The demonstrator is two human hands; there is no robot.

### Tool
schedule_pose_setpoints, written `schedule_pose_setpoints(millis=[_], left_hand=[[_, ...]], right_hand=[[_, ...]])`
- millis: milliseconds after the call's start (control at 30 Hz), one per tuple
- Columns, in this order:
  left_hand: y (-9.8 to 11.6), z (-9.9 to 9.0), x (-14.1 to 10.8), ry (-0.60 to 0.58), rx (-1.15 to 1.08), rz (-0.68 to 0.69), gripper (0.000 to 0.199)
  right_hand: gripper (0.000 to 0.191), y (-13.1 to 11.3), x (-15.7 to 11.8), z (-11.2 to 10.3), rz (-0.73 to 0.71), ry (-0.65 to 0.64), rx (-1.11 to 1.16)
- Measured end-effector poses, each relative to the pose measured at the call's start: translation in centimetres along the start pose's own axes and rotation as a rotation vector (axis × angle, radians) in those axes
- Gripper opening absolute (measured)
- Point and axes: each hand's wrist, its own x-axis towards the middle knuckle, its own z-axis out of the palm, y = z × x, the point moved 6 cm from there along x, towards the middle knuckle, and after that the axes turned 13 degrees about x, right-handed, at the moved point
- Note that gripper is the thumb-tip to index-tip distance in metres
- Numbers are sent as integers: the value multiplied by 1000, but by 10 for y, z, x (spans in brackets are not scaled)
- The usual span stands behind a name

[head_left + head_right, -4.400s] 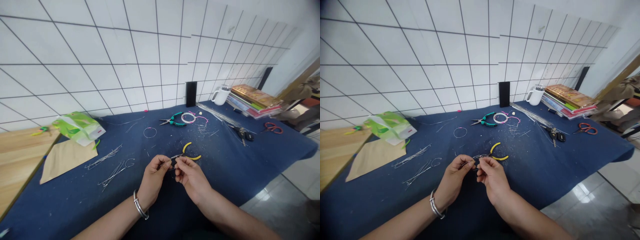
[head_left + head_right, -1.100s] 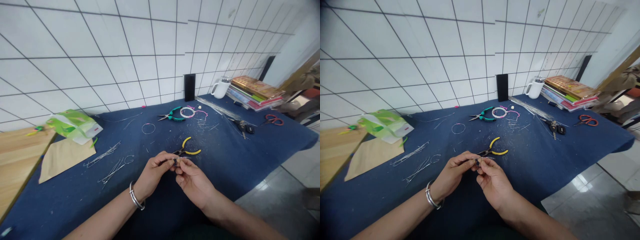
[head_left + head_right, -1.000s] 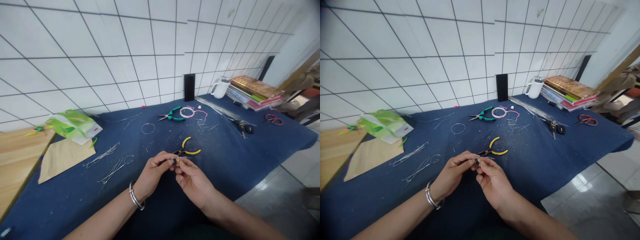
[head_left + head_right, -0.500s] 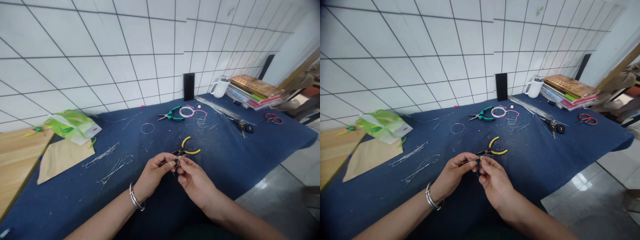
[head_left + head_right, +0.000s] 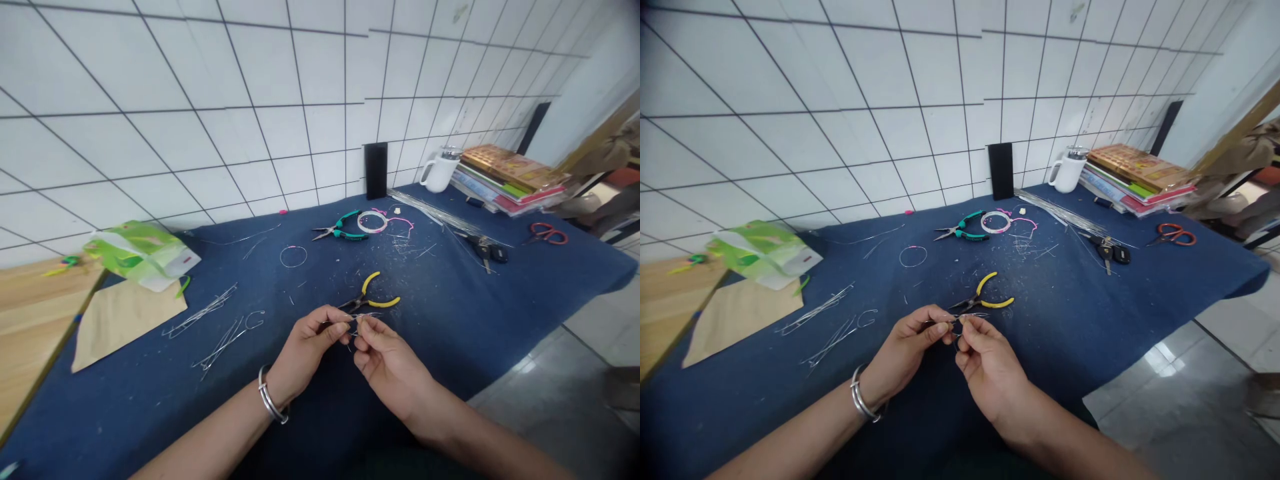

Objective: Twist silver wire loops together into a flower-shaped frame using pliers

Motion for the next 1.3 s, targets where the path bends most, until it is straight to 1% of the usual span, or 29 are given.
schedule_pose_setpoints(millis=[200, 333, 600, 800, 1033, 1167, 1300], left_hand=[[0, 0, 0, -9, 9, -3, 8], [1, 1, -1, 4, 10, -11, 7], [2, -5, 1, 30, 93, 8, 15], [3, -5, 1, 14, 87, -1, 15], [2, -5, 0, 44, 142, 14, 14], [4, -3, 1, 28, 164, 43, 14], [4, -2, 2, -18, 171, 28, 13]], right_hand=[[9, 5, 0, -1, 77, -72, 45], [10, 4, 0, -2, 100, -95, -28], [11, -3, -3, 2, 14, -84, -267], [13, -3, -2, 2, 11, -78, -310], [12, -10, -1, 3, -38, -33, -469], [11, -10, -1, 3, -61, -11, -436], [15, -6, 0, 0, -76, -4, -237]])
